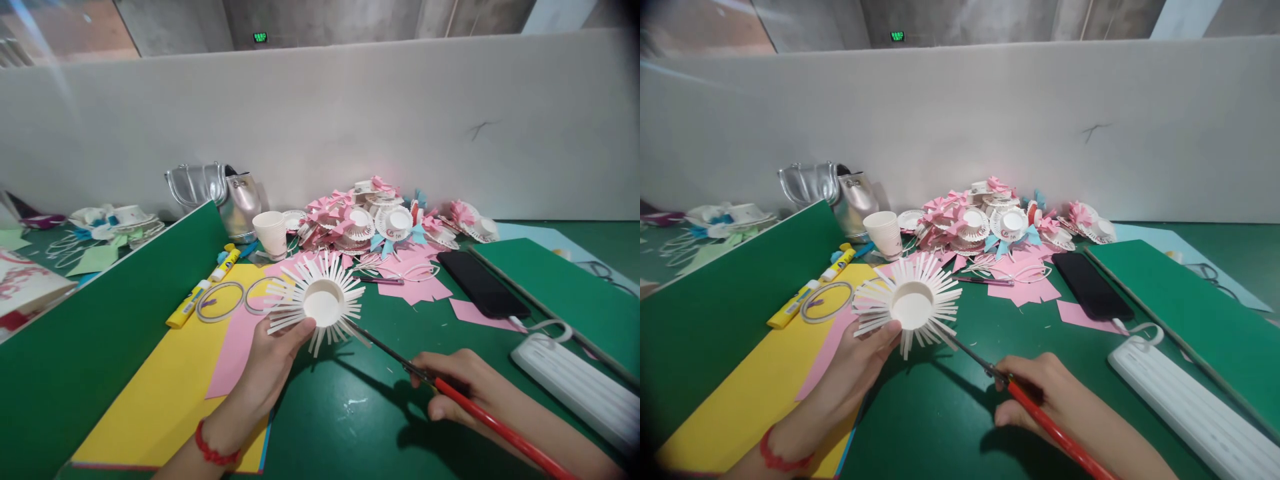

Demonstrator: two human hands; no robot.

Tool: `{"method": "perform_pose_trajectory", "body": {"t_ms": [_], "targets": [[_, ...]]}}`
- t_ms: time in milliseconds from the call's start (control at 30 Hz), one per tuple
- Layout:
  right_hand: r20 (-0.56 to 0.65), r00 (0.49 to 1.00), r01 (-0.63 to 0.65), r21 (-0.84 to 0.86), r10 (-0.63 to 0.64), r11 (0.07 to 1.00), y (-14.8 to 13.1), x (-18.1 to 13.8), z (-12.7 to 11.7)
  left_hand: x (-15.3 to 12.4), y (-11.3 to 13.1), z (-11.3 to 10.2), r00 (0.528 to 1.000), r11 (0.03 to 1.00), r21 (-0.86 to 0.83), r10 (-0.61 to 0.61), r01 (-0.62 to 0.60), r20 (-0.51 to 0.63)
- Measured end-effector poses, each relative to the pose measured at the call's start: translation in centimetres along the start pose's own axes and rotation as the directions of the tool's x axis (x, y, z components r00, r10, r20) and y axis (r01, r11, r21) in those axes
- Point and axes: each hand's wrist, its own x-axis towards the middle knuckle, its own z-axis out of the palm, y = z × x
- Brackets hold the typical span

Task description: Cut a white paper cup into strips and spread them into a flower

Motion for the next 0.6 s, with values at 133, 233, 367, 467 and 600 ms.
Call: {"method": "perform_pose_trajectory", "body": {"t_ms": [133,233,367,467,600], "targets": [[0.037,0.999,0.005,-0.001,-0.005,1.000,-0.15,0.25,0.05,-0.06,0.01,-0.03,1.000,1.000,0.022,0.017,-0.017,-0.011],[0.080,0.997,-0.002,-0.018,0.003,1.000,0.08,0.42,0.11,-0.01,0.04,0.03,1.000,1.000,0.026,0.016,-0.015,-0.024],[0.106,0.994,-0.015,-0.025,0.018,1.000,0.15,0.58,0.05,0.03,0.01,-0.01,1.000,1.000,0.012,0.008,-0.008,-0.022],[0.122,0.992,-0.042,-0.010,0.042,0.999,-0.33,0.58,-0.16,0.02,-0.08,-0.08,1.000,1.000,-0.020,-0.012,0.012,0.001],[0.121,0.991,-0.052,-0.008,0.052,0.999,-0.56,0.35,-0.17,0.02,-0.16,0.04,0.997,0.995,-0.069,-0.072,0.072,-0.004]]}}
